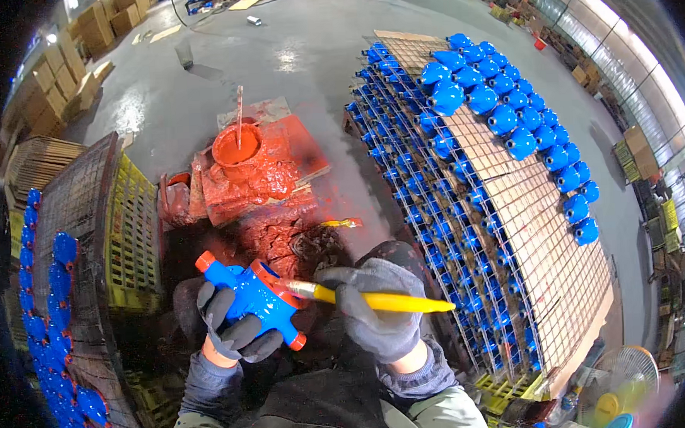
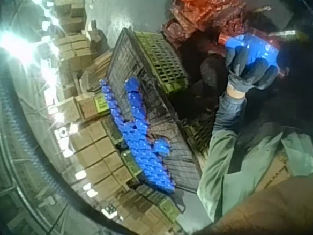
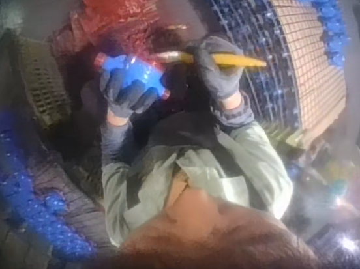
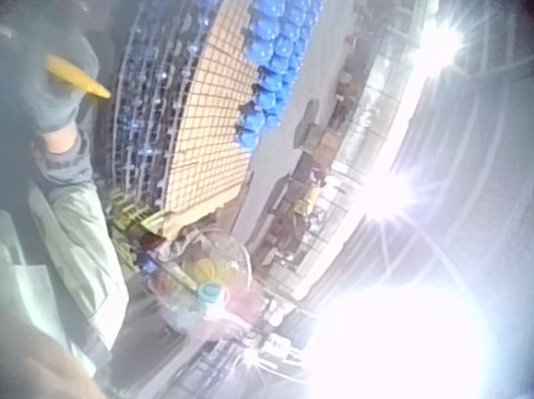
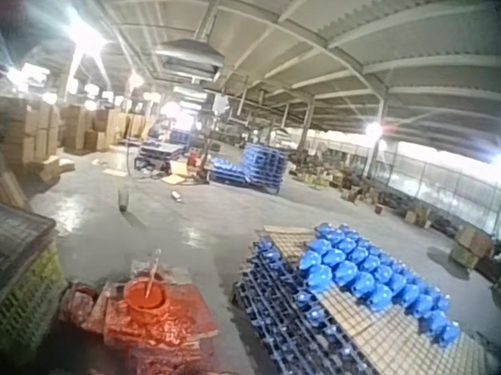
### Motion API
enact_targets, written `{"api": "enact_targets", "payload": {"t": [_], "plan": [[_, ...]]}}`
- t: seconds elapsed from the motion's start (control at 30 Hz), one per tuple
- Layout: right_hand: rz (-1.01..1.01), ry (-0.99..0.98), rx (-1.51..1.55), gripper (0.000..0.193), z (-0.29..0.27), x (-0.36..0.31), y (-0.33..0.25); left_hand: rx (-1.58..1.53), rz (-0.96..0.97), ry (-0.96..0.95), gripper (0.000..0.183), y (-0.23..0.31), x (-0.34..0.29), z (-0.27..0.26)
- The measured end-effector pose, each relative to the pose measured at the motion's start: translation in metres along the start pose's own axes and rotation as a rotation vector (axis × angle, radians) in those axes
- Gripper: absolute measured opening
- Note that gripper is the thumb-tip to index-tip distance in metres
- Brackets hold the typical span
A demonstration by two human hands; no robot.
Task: The person applies a red industrial coating to blue industrial housings using a paint brush.
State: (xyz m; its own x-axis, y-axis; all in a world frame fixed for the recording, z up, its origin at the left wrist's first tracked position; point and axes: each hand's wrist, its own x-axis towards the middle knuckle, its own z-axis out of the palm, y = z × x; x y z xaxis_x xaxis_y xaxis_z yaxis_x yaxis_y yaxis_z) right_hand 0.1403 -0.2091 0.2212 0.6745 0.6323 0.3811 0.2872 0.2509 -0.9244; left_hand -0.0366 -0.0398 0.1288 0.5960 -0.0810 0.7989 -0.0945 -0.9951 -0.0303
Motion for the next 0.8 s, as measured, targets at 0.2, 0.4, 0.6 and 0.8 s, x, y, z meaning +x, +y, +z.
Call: {"api": "enact_targets", "payload": {"t": [0.2,0.4,0.6,0.8], "plan": [[0.222,0.24,0.123,0.018,-0.009,-0.035,0.021,-0.377,-0.739,0.154,0.079,0.042,0.0,0.007],[0.05,0.492,0.088,0.032,-0.035,-0.048,0.07,-1.476,-1.376,0.385,0.076,0.03,-0.016,-0.006],[-0.022,0.591,-0.385,0.022,-0.098,-0.065,0.079,-1.092,-1.213,0.56,0.072,-0.035,-0.053,-0.069],[-0.235,0.606,-0.578,0.034,-0.118,-0.059,0.073,0.09,-0.988,0.308,0.08,-0.188,-0.076,-0.149]]}}
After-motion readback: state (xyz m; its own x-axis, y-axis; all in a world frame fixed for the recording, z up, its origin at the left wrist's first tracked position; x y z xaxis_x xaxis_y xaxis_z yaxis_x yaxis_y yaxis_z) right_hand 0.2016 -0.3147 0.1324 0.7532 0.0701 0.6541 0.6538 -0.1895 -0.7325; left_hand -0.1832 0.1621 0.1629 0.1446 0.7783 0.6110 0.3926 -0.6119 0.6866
